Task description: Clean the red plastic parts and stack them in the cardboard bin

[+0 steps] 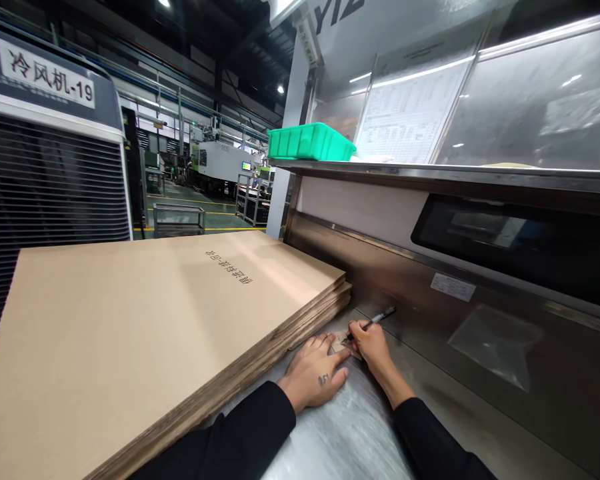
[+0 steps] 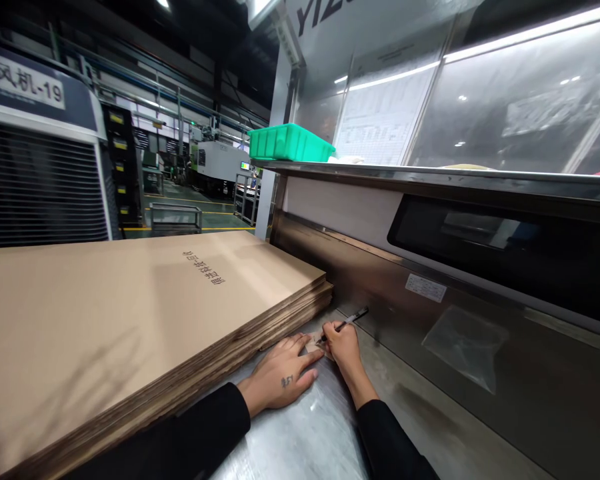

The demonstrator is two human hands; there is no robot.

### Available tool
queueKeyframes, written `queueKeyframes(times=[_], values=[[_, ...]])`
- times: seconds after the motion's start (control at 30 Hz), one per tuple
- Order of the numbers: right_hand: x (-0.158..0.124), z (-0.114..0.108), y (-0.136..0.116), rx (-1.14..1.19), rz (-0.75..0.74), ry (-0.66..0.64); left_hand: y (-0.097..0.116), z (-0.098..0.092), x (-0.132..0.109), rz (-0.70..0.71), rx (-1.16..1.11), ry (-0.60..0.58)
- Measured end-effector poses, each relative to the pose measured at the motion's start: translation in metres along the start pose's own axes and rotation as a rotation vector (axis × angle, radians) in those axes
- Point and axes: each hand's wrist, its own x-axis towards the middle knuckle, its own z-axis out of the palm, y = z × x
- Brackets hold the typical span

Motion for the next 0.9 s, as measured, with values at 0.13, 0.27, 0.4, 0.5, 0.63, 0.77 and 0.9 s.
queueKeyframes(times=[0.13,0.27,0.4,0.5,0.63,0.77,0.9], values=[[0.003,0.0,0.007,-0.005,-0.008,0.009,-0.001,0.001,0.0,-0.018,-0.027,0.005],[0.007,-0.013,0.003,-0.075,-0.163,0.034,0.003,0.001,0.004,-0.047,-0.032,0.016],[0.013,-0.029,-0.005,-0.266,-0.33,-0.012,0.006,0.001,0.013,-0.084,-0.01,-0.007],[0.019,-0.03,-0.007,-0.418,-0.353,-0.074,0.003,0.0,0.016,-0.082,-0.019,-0.029],[0.016,-0.016,-0.005,-0.577,-0.358,-0.159,0.002,-0.001,0.013,-0.09,-0.058,-0.028],[0.003,-0.002,0.0,-0.715,-0.346,-0.189,-0.001,0.002,0.012,-0.092,-0.099,-0.026],[0.0,-0.019,-0.005,-0.809,-0.422,-0.179,-0.006,0.006,0.013,-0.069,-0.17,-0.02]])
